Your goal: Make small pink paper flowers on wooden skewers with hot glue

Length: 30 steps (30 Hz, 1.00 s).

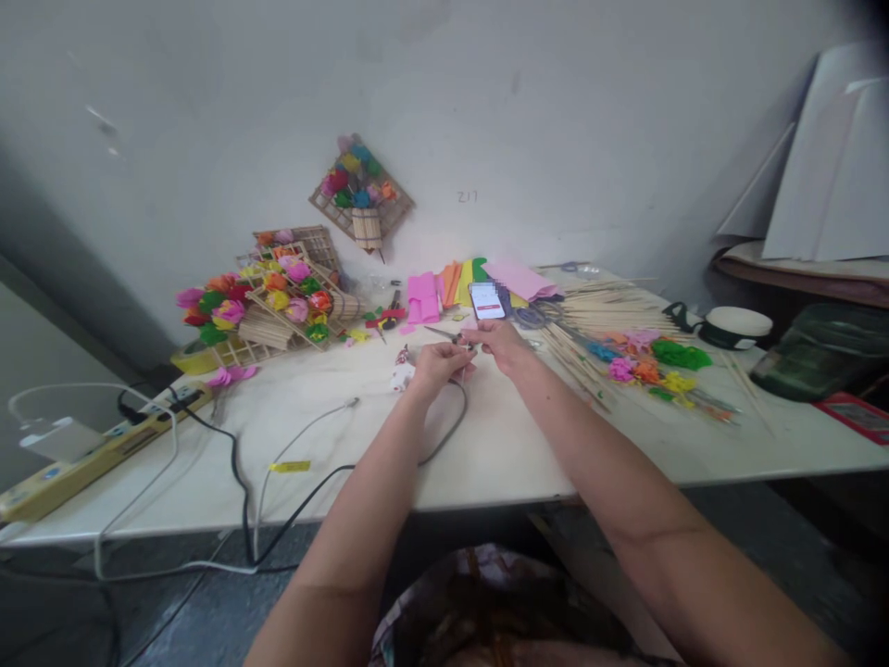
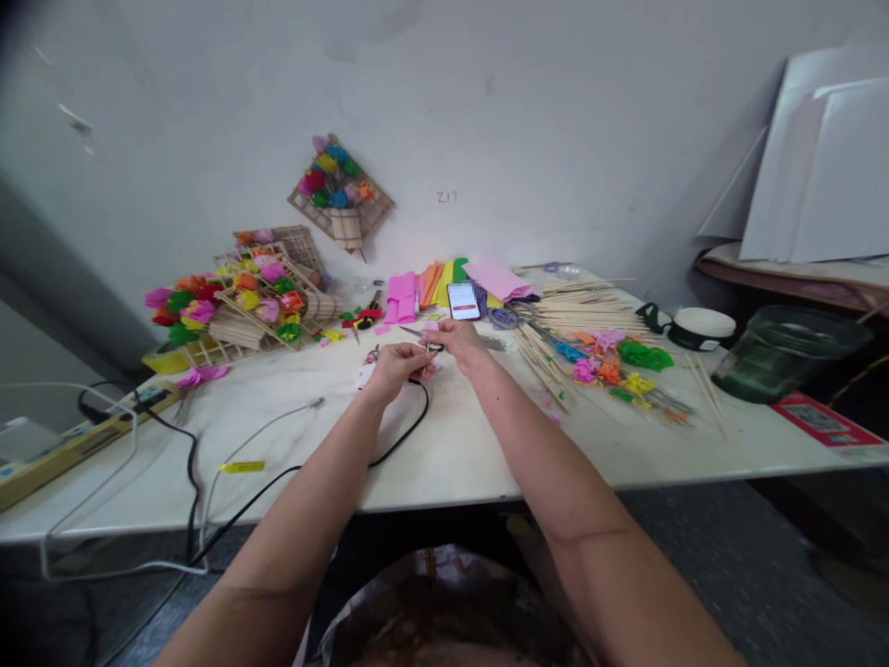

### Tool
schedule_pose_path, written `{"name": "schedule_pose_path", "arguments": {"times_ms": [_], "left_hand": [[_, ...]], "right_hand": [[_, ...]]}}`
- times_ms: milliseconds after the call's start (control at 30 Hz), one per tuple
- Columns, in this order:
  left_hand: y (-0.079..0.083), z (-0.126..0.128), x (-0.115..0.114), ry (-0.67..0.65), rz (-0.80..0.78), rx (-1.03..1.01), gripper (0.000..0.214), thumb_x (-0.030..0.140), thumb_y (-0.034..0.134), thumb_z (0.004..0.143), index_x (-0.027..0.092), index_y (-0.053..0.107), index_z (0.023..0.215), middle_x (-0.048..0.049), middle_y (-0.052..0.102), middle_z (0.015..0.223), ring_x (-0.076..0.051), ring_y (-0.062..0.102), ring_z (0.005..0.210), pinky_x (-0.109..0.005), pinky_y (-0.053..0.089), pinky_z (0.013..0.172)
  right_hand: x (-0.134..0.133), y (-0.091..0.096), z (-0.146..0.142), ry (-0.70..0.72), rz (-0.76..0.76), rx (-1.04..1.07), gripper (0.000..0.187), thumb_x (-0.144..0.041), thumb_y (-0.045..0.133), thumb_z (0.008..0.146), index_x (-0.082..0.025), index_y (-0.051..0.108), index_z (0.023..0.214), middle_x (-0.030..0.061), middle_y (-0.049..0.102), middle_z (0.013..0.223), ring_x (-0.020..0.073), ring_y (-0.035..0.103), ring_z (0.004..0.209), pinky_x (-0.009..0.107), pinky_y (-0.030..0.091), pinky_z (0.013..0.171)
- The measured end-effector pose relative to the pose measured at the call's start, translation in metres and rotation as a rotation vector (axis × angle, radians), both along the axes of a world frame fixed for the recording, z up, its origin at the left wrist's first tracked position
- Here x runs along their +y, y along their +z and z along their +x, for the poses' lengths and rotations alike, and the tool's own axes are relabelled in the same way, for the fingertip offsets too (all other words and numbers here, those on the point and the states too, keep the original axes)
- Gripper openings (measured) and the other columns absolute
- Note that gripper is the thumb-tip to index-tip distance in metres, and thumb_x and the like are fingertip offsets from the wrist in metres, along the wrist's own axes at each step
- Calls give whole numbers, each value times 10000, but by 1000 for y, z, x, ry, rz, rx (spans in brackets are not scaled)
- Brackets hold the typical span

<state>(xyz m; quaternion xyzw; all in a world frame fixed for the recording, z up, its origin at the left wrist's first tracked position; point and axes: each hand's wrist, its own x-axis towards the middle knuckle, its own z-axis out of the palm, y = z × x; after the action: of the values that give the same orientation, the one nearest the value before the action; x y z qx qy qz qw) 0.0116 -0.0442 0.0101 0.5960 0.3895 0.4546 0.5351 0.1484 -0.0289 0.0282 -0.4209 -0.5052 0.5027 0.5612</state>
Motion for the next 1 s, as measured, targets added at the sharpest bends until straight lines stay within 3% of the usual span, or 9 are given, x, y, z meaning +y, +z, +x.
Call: {"name": "schedule_pose_path", "arguments": {"times_ms": [133,300,567,800,1000], "left_hand": [[1,-3,-1,-84,-37,13,368,415,745,563,103,648,733,-50,654,628,-101,562,484,-234,449,495],[5,-3,-4,-84,-42,35,371,426,752,547,97,635,672,-52,645,604,-98,555,461,-229,436,476],[10,0,-8,-121,-89,104,395,415,768,537,92,629,719,-48,651,611,-108,587,493,-226,470,493],[15,0,-10,-82,-69,123,369,401,758,558,93,636,719,-45,649,596,-101,578,475,-216,467,477],[17,0,-11,-77,-83,172,329,367,759,572,94,635,709,-41,642,578,-102,575,468,-209,460,460]], "right_hand": [[1,-2,3,13,12,8,247,-331,770,486,-177,590,555,19,639,583,95,477,499,249,236,451],[2,-4,7,107,-5,-9,228,-325,760,518,-162,633,617,37,659,633,93,480,522,237,186,420],[4,-4,6,42,23,13,228,-322,748,518,-149,605,557,22,608,530,76,423,471,239,189,419],[2,-2,10,125,19,33,226,-337,735,564,-143,651,644,45,652,644,92,488,554,222,197,418],[6,-6,11,93,56,-4,203,-309,734,551,-133,633,563,26,610,542,78,435,487,238,209,430]]}}
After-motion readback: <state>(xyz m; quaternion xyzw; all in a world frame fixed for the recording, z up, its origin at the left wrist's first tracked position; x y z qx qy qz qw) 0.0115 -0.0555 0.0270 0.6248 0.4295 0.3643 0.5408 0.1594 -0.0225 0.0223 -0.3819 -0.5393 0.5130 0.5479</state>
